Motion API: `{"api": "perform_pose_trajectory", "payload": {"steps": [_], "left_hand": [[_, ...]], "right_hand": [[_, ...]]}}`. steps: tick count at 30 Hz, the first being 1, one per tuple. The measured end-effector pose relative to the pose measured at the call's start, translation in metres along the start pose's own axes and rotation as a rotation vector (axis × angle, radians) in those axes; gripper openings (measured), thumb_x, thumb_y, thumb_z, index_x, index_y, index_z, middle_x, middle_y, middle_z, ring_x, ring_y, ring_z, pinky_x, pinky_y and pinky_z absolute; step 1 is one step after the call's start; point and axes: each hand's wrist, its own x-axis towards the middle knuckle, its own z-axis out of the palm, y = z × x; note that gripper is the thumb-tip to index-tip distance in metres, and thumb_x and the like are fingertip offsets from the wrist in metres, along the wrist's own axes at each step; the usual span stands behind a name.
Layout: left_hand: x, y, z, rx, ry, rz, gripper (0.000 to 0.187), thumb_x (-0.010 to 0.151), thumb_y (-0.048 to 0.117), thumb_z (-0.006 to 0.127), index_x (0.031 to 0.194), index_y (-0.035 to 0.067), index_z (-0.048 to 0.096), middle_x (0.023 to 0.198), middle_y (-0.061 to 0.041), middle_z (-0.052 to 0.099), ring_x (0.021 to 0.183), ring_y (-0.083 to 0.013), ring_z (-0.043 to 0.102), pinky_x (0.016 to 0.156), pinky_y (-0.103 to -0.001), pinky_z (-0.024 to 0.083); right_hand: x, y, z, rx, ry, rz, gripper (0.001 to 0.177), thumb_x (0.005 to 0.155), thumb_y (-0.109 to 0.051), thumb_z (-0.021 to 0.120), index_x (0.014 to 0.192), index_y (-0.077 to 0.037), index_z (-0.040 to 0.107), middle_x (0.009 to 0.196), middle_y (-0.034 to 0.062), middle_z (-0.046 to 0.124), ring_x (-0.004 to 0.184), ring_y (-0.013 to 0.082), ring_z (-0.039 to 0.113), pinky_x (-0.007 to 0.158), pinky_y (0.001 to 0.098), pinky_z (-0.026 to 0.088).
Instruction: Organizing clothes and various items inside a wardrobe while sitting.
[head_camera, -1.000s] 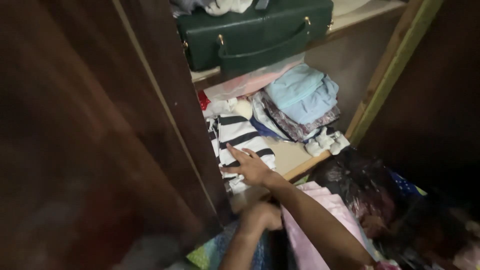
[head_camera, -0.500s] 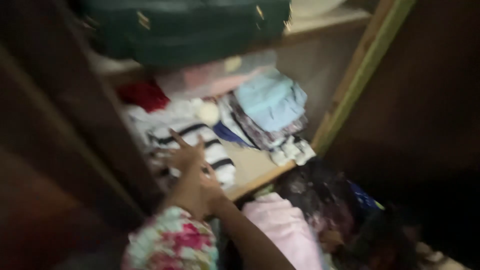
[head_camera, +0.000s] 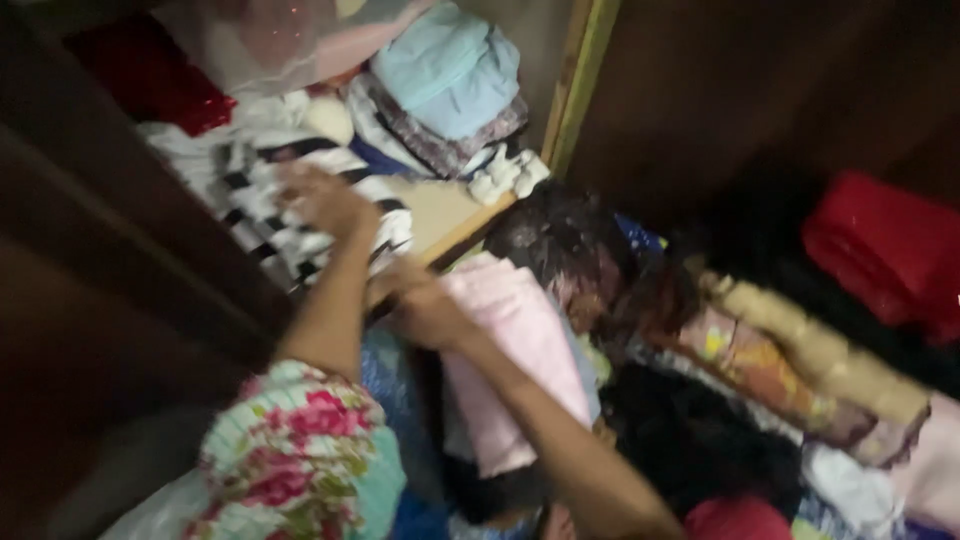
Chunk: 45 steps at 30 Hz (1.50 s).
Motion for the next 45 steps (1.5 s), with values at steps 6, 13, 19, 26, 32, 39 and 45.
{"api": "perform_pose_trajectory", "payload": {"steps": [6, 13, 19, 26, 32, 39, 45], "left_hand": [[-0.127, 0.030, -0.099, -0.335, 0.109, 0.371, 0.077, 0.092, 0.026, 0.063, 0.158, 0.002, 0.032, 0.165, -0.033, 0.007, 0.153, -0.0496, 0.001, 0.116, -0.073, 0.001], [-0.222, -0.014, -0.059, -0.522, -0.013, 0.315, 0.094, 0.083, 0.038, 0.076, 0.155, -0.001, 0.030, 0.160, -0.037, 0.018, 0.152, -0.0521, 0.013, 0.120, -0.065, 0.010], [-0.270, -0.058, -0.020, -0.708, -0.485, -0.251, 0.108, 0.071, 0.063, 0.081, 0.147, -0.005, 0.046, 0.149, -0.031, 0.055, 0.135, -0.0473, 0.057, 0.116, -0.052, 0.048], [-0.289, -0.066, -0.032, -0.726, -0.551, -0.245, 0.127, 0.056, 0.063, 0.089, 0.160, 0.024, 0.027, 0.141, -0.023, 0.057, 0.133, -0.0507, 0.049, 0.111, -0.058, 0.040], [-0.287, -0.069, -0.052, -0.734, -0.565, -0.270, 0.137, 0.055, 0.061, 0.092, 0.160, 0.012, 0.020, 0.136, -0.031, 0.056, 0.124, -0.0480, 0.057, 0.105, -0.050, 0.048], [-0.278, -0.068, -0.030, -1.322, -0.598, 0.059, 0.098, 0.054, 0.054, 0.087, 0.133, 0.001, 0.063, 0.135, -0.021, 0.068, 0.127, -0.0377, 0.064, 0.105, -0.044, 0.050], [-0.287, -0.059, -0.040, -0.881, -0.735, -0.073, 0.123, 0.052, 0.052, 0.093, 0.151, 0.002, 0.040, 0.149, -0.029, 0.046, 0.139, -0.0444, 0.044, 0.111, -0.048, 0.042]], "right_hand": [[-0.155, -0.008, -0.113, -0.265, 0.126, 0.695, 0.086, 0.073, -0.030, 0.087, 0.143, -0.001, 0.049, 0.152, 0.0268, 0.041, 0.141, 0.0433, 0.037, 0.114, 0.0451, 0.035], [-0.210, -0.042, -0.148, -0.090, 0.143, 0.753, 0.080, 0.076, -0.039, 0.080, 0.144, -0.008, 0.052, 0.144, 0.0223, 0.056, 0.134, 0.0365, 0.054, 0.110, 0.0413, 0.046], [-0.196, -0.047, -0.120, -0.040, -0.084, 1.188, 0.112, 0.073, -0.061, 0.077, 0.153, 0.002, 0.032, 0.133, 0.0297, 0.062, 0.126, 0.0391, 0.062, 0.108, 0.0420, 0.049], [-0.164, -0.082, -0.119, -0.358, -0.208, 1.295, 0.127, 0.065, -0.070, 0.085, 0.151, 0.007, 0.032, 0.154, 0.0332, 0.038, 0.142, 0.0469, 0.039, 0.114, 0.0465, 0.039], [-0.198, -0.023, -0.093, -0.322, -0.148, 1.364, 0.133, 0.063, -0.076, 0.083, 0.152, 0.008, 0.032, 0.156, 0.0310, 0.036, 0.147, 0.0432, 0.035, 0.116, 0.0456, 0.038], [-0.212, -0.013, -0.101, 0.018, -0.027, 1.445, 0.127, 0.067, -0.079, 0.073, 0.154, 0.006, 0.036, 0.156, 0.0312, 0.042, 0.146, 0.0423, 0.043, 0.117, 0.0439, 0.041], [-0.209, -0.021, -0.102, 0.063, -0.013, 1.494, 0.129, 0.070, -0.076, 0.077, 0.161, -0.003, 0.023, 0.163, 0.0298, 0.023, 0.151, 0.0498, 0.020, 0.119, 0.0512, 0.029]]}}
